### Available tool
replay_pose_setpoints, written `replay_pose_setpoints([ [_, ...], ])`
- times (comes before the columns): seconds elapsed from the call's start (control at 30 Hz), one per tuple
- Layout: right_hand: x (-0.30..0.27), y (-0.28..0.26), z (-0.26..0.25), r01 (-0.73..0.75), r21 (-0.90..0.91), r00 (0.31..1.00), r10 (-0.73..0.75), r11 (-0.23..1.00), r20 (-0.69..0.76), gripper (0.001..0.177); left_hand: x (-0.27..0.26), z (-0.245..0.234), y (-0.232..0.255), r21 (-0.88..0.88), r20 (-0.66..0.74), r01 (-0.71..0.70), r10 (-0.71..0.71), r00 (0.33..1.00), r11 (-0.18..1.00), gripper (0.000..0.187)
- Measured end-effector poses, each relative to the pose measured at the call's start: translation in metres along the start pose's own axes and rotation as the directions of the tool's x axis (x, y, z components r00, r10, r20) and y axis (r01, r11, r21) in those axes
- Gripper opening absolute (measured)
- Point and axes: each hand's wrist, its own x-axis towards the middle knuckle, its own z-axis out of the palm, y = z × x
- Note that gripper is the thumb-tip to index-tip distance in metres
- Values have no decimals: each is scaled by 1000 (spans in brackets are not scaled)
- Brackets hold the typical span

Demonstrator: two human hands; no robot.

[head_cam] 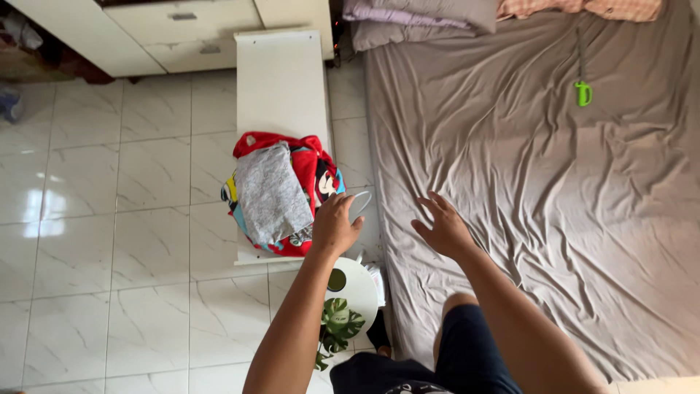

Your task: The person organizes a bedroom by placing folded towels into a wardrobe and closing the doors. They then retrieve a black plastic bag from under a white cabinet, place it on the floor, and roll up a grey rug to store it under a desk. Finally, the person moves a pile of blankets and several pillows on the bed, arranging them neatly.

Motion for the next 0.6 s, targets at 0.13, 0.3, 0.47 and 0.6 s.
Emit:
replay_pose_setpoints([
  [0.13, 2, 16, -25, -5, 24, 999, 6, 1000, -46, 66, 21, -1, 23, 32, -2, -70, 70, 998, 997, 53],
  [0.3, 27, 26, -54, 62, 54, 992, -55, 997, -115, 65, 52, 2, 46, 95, -16, -119, 121, 993, 988, 54],
  [0.47, 88, 40, -86, 53, 60, 996, -49, 997, -81, 66, 104, 11, 62, 106, 32, -58, 55, 998, 993, 56],
  [0.6, 142, 69, -111, 83, 52, 995, -80, 995, -60, 68, 159, 37, 77, 126, 29, -21, 18, 999, 992, 57],
])
